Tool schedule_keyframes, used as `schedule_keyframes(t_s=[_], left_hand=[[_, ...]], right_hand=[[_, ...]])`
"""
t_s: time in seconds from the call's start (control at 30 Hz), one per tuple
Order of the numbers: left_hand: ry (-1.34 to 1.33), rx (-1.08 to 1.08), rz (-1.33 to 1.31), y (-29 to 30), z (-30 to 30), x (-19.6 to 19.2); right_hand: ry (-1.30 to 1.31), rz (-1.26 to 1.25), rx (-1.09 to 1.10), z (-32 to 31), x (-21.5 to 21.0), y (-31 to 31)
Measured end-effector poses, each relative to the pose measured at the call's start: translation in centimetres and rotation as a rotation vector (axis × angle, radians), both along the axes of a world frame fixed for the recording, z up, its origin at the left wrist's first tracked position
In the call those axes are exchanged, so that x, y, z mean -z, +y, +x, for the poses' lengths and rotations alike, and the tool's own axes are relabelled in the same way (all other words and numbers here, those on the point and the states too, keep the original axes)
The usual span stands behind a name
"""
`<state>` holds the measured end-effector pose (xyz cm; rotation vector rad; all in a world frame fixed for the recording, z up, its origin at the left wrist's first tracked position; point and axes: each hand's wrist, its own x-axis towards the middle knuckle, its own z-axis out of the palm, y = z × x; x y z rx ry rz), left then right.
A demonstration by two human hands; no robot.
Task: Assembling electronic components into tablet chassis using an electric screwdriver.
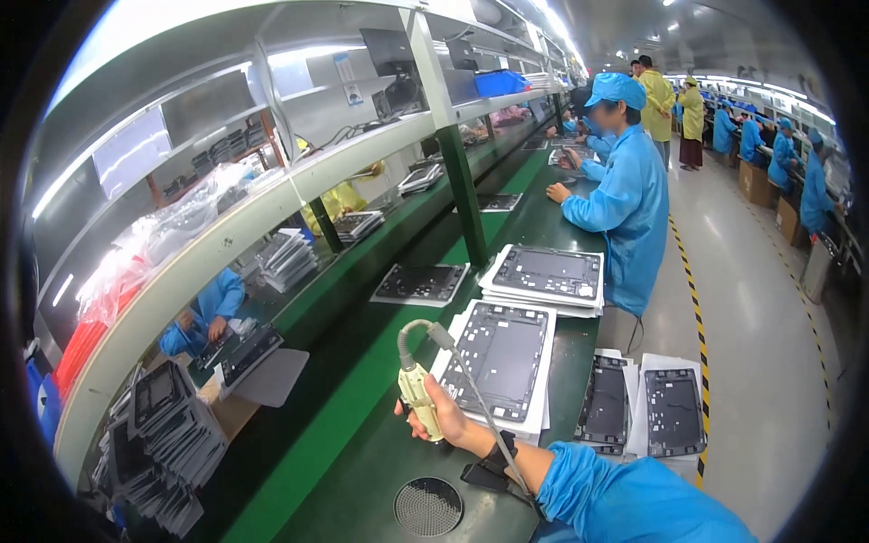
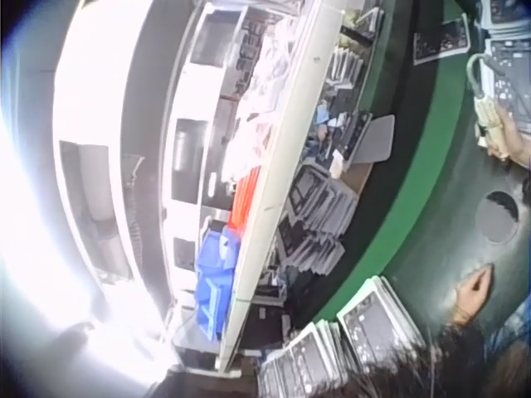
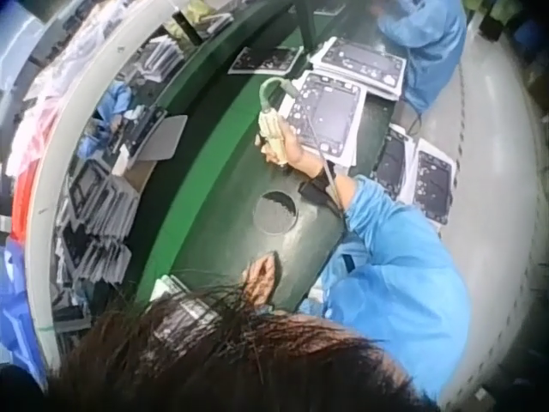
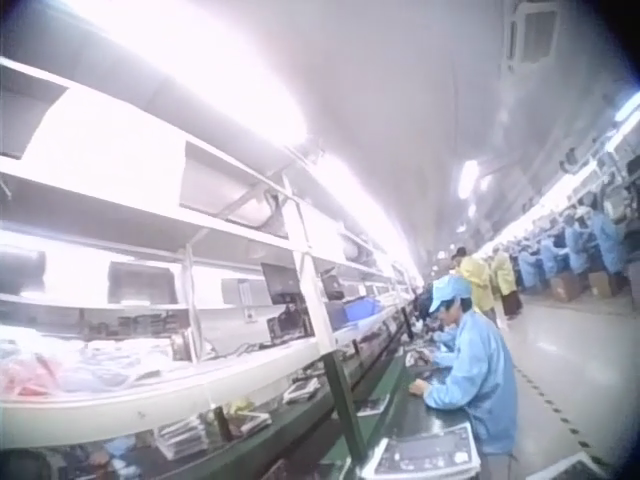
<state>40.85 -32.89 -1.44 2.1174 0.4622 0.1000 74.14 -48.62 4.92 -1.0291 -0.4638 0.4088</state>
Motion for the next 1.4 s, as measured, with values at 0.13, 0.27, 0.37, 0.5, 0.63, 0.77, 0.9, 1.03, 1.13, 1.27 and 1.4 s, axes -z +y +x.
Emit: schedule_keyframes(t_s=[0.13, 0.27, 0.37, 0.5, 0.63, 0.77, 0.9, 1.03, 1.13, 1.27, 1.4], left_hand=[[-0.202, 0.141, 0.234, -0.3, 0.1, -0.6], [-0.241, -0.024, 0.034, -1.0, 1.2, -1.5], [-0.287, 0.022, 0.076, -1.1, 2.2, -2.7], [-0.391, 0.242, 0.418, -1.0, 1.5, -1.9], [-0.180, 0.913, 0.597, -4.2, -1.1, -1.6], [-0.156, 0.890, 0.548, -4.9, -2.2, 0.8], [-0.164, 0.869, 0.522, -6.0, -4.2, 2.0], [-0.170, 0.869, 0.482, -6.8, -5.7, 3.4], [-0.205, 0.892, 0.440, -7.8, -5.9, 4.2], [-0.241, 0.915, 0.383, -9.1, -6.3, 5.3], [-0.267, 0.924, 0.355, -9.8, -7.2, 5.4]], right_hand=[[-0.126, -0.232, 0.107, 0.0, 0.7, 0.4], [-0.194, -0.328, 0.128, -0.9, 0.1, 1.4], [-0.216, -0.290, 0.160, -0.8, 0.4, 1.0], [-0.236, -0.337, 0.135, -0.8, 0.5, 1.6], [-0.241, -0.363, 0.129, -1.5, -0.7, 2.0], [-0.214, -0.374, 0.113, -1.0, 0.5, 1.9], [-0.207, -0.341, 0.107, -1.3, 0.6, 1.5], [-0.195, -0.305, 0.098, -1.3, 0.6, 1.5], [-0.195, -0.324, 0.097, -1.0, 0.6, 1.1], [-0.222, -0.417, 0.097, -1.1, 0.2, 1.9], [-0.237, -0.398, 0.089, -1.2, 0.1, 2.2]])
